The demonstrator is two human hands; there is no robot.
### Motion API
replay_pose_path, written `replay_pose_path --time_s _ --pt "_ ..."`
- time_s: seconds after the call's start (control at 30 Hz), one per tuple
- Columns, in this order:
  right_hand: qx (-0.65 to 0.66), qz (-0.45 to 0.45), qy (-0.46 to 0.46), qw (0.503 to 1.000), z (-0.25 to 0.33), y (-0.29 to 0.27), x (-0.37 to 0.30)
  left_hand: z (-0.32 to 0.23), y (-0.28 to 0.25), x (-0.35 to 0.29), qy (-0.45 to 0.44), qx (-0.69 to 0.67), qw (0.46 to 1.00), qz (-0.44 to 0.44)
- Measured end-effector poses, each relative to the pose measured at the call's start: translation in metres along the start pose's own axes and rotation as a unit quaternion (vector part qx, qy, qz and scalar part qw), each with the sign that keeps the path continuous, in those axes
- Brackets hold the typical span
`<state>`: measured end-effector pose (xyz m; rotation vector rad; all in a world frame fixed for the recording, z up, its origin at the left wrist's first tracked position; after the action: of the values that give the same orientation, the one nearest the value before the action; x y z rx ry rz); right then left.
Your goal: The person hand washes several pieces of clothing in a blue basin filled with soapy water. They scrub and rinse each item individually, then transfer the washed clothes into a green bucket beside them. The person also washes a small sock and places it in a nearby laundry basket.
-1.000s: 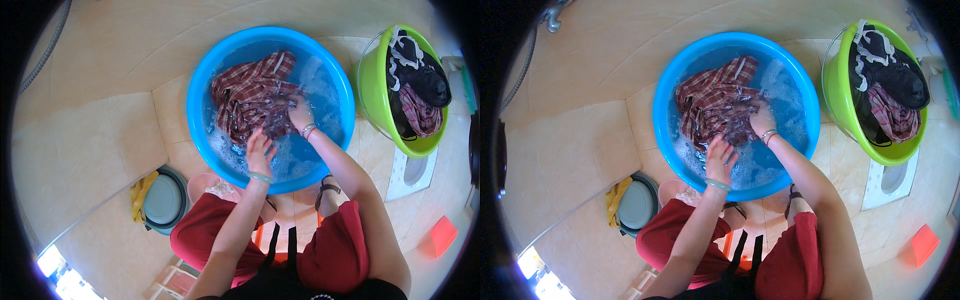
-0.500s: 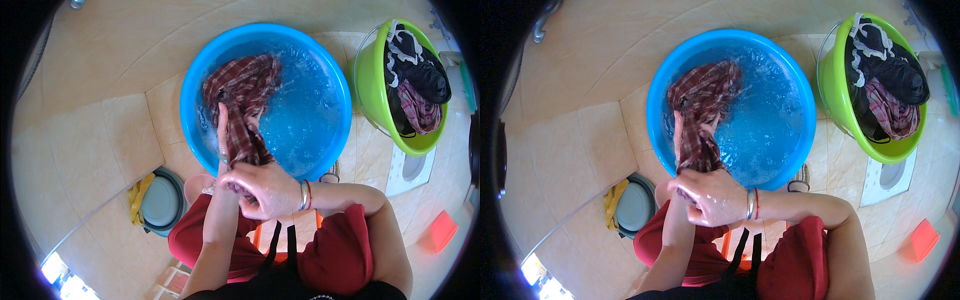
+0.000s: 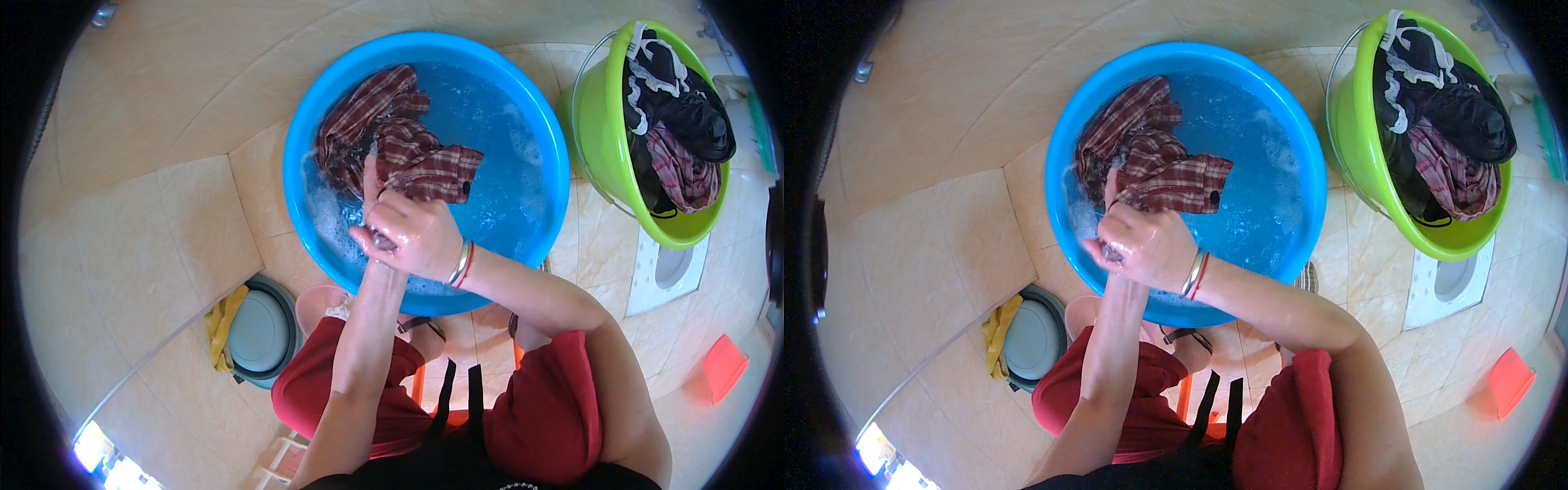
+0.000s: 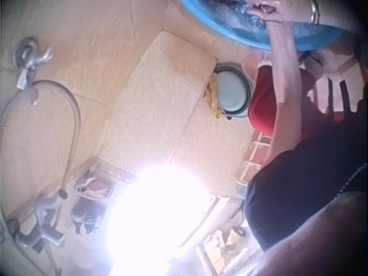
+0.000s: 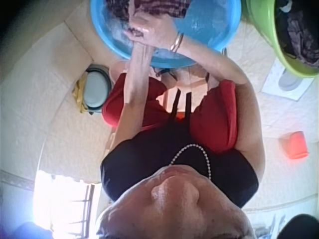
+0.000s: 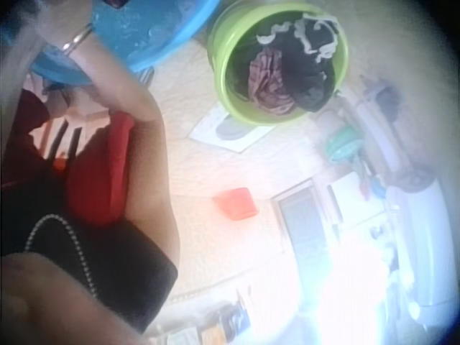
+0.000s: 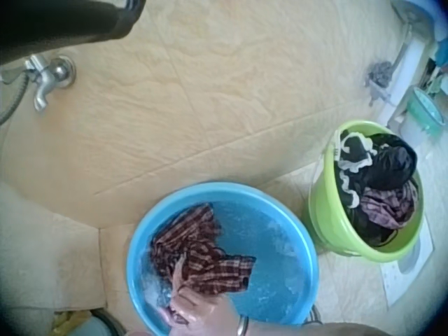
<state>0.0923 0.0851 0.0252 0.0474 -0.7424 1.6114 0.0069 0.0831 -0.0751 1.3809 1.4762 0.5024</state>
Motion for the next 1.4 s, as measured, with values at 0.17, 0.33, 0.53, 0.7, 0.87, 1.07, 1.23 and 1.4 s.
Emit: replay_pose_path --time_s 0.17,0.33,0.53,0.7,0.87,1.07,1.23,1.4 --pt "-0.013 -0.012 0.044 0.999 -0.028 -0.008 0.004 0.012 -0.007 -0.005 0.113 0.127 0.982 -0.078" --pt "-0.240 0.039 0.216 0.945 -0.123 -0.040 -0.025 0.033 0.022 -0.011 0.065 0.271 0.928 -0.249" --pt "-0.223 0.101 0.191 0.951 -0.127 -0.053 -0.014 0.068 0.010 -0.029 0.006 0.591 0.807 -0.007" --pt "-0.237 0.271 0.182 0.915 -0.120 0.017 -0.021 0.069 -0.040 -0.055 0.040 0.396 0.903 -0.161" --pt "-0.229 0.301 0.265 0.887 -0.167 0.048 -0.054 0.033 -0.056 -0.043 0.033 0.268 0.922 -0.278" --pt "0.004 0.169 0.236 0.957 -0.150 0.031 -0.042 0.022 -0.040 0.023 0.003 0.168 0.978 -0.119" --pt "0.021 0.208 0.131 0.969 -0.065 0.003 -0.028 0.001 0.005 0.042 -0.066 0.072 0.994 -0.045" --pt "-0.010 0.210 -0.097 0.973 -0.001 -0.016 -0.006 -0.004 0.027 0.037 -0.155 -0.079 0.980 -0.101"
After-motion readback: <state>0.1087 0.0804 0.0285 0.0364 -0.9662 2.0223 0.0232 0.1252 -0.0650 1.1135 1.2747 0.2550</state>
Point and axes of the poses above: each hand's wrist, its own x-axis towards the middle knuckle, its own y-axis out of the palm, z = x × y, the point moved 5 cm from there along x, towards the middle knuckle, and after that the axes turned 1 degree about y, right-handed, at the moved point
